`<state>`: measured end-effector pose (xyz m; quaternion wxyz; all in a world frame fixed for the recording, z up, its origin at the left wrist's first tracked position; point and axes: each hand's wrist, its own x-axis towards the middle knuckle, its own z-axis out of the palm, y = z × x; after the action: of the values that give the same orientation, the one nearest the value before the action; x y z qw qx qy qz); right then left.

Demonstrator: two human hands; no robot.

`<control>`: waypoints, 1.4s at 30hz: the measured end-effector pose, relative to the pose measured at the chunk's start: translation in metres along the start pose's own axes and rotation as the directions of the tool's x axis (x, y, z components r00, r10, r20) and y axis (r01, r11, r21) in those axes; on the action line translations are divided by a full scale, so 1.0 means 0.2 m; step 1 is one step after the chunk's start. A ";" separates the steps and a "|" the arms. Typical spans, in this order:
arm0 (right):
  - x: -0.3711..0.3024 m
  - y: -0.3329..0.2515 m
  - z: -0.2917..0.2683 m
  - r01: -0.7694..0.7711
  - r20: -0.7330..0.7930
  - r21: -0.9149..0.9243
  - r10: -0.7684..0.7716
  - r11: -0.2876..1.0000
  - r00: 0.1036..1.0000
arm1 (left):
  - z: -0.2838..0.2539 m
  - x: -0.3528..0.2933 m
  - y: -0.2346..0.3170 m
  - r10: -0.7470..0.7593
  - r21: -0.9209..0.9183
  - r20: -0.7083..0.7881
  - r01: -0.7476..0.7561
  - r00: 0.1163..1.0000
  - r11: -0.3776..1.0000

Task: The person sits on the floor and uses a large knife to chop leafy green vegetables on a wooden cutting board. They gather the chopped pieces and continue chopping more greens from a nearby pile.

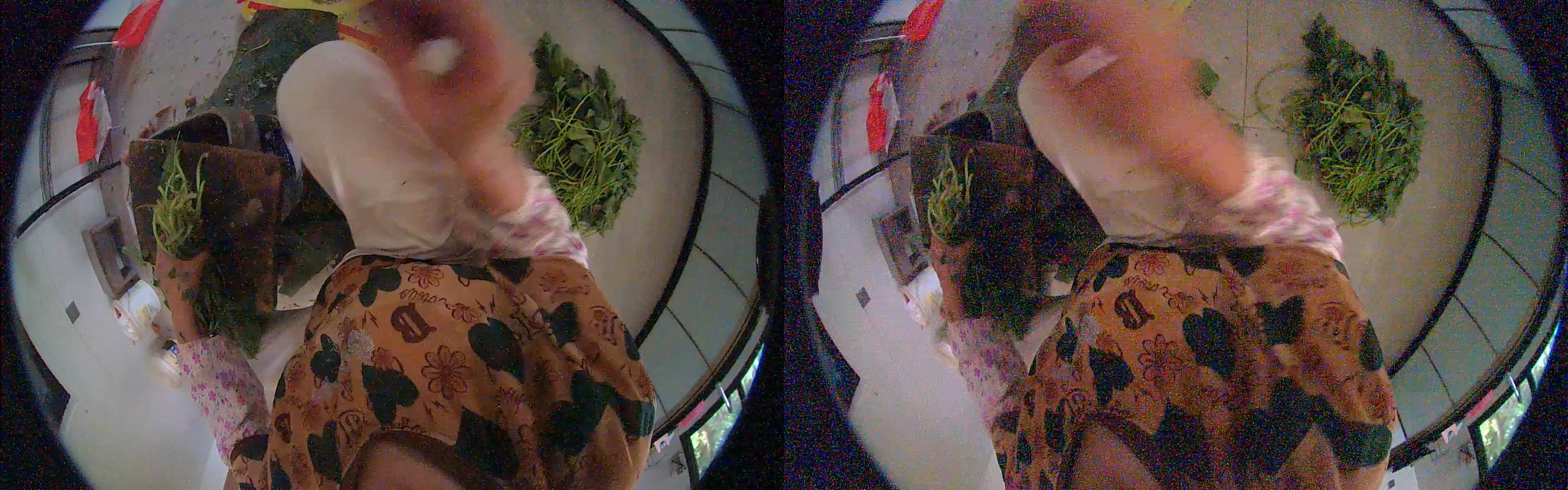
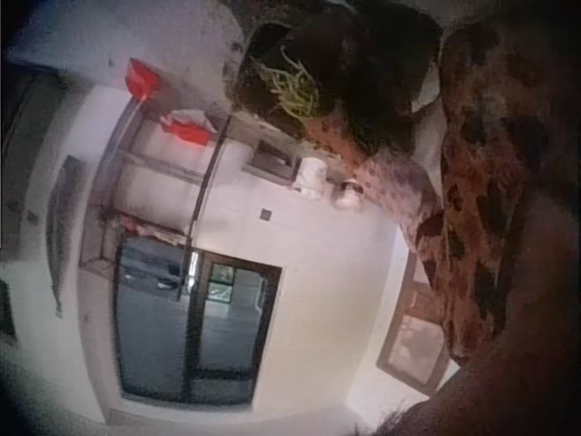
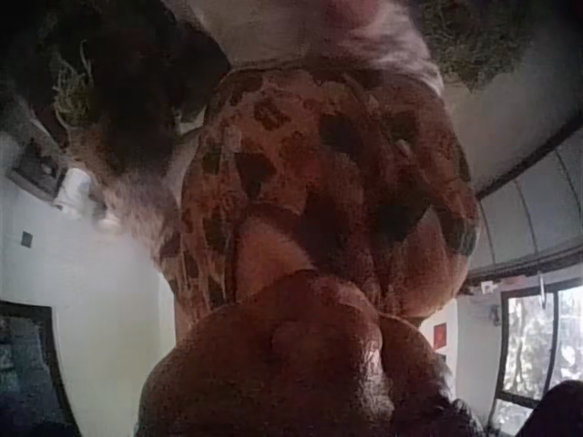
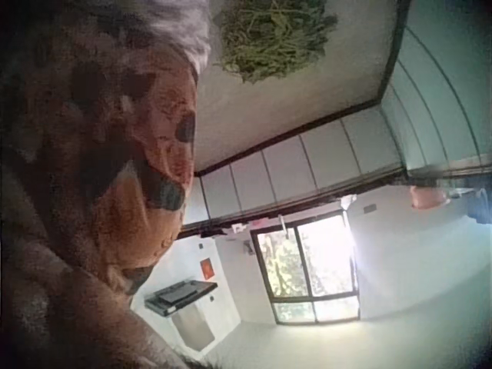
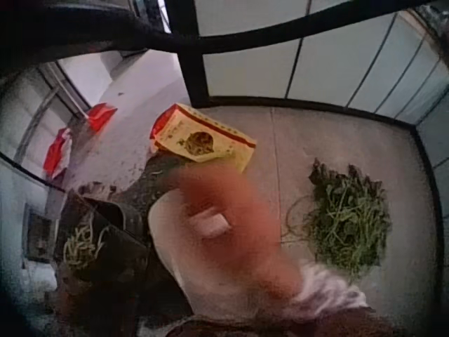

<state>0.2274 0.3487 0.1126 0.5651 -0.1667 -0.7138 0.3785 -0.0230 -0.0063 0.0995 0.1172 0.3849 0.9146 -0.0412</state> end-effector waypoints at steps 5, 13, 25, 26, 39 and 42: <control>-0.60 0.98 -0.75 -0.350 0.099 -0.774 0.646 0.528 0.757 | -0.01 -0.08 -0.10 -0.136 0.149 0.145 0.114 0.980 0.982; -1.55 1.26 -0.80 0.205 0.286 -0.955 0.847 0.214 0.449 | -0.05 -0.10 0.11 -0.300 0.157 0.127 0.279 0.946 0.947; -1.51 1.35 -0.67 -0.323 0.044 -0.911 0.838 0.258 0.544 | -0.04 -0.13 0.13 -0.299 0.231 0.136 0.264 0.944 0.937; -1.52 1.42 -0.74 -0.403 -0.050 -0.871 0.765 0.281 0.642 | -0.04 -0.13 0.13 -0.301 0.229 0.145 0.264 0.942 0.937; -1.65 1.54 -0.79 -0.381 -0.367 -0.902 0.822 -0.200 0.436 | -0.12 -0.01 -0.05 -0.162 -0.103 0.431 0.227 0.887 0.968; -1.52 1.59 -0.68 -0.295 -0.086 -0.953 0.885 0.060 0.458 | -0.09 -0.16 -0.04 -0.179 -0.092 0.303 0.216 0.936 0.972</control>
<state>0.3875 0.4044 -0.3160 -0.0740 -0.6170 -0.7640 0.1734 -0.0094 -0.0313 0.1258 0.2699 0.2728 0.9220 -0.0525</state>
